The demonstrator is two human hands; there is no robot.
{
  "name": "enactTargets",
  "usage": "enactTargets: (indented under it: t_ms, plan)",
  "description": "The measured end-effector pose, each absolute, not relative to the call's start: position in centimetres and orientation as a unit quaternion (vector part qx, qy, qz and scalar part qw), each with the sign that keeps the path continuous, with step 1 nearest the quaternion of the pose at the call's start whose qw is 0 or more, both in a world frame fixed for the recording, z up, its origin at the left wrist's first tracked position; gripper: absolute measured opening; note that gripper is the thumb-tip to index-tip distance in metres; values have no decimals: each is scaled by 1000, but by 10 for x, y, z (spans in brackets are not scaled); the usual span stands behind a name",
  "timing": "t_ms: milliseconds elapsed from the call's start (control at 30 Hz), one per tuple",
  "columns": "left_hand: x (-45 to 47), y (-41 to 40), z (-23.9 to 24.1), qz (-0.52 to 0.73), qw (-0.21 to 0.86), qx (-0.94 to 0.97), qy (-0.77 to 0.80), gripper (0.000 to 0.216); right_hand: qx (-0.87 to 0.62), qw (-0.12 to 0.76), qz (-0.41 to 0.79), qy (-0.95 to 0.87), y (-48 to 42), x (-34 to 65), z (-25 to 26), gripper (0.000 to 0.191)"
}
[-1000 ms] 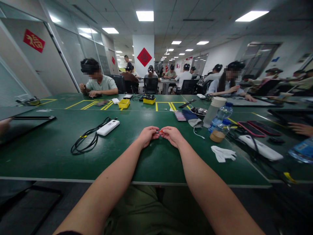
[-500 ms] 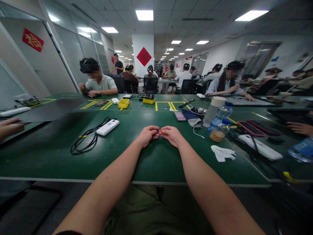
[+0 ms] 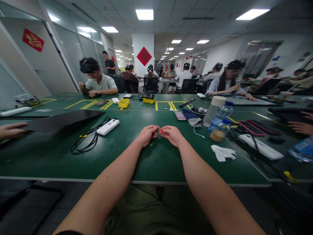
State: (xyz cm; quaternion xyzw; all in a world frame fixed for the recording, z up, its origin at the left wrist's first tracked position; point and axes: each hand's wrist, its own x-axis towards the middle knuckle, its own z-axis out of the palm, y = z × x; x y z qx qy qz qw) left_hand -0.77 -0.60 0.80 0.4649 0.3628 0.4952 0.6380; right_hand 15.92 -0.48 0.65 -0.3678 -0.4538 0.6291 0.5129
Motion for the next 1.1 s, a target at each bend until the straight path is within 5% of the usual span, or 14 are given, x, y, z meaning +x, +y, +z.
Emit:
enactTargets:
  t_ms: [1100]
  plan:
    - [-7, -7, 8, 502, 639, 460, 359, 15, -366, 523, 621, -455, -9, 158, 11, 15]
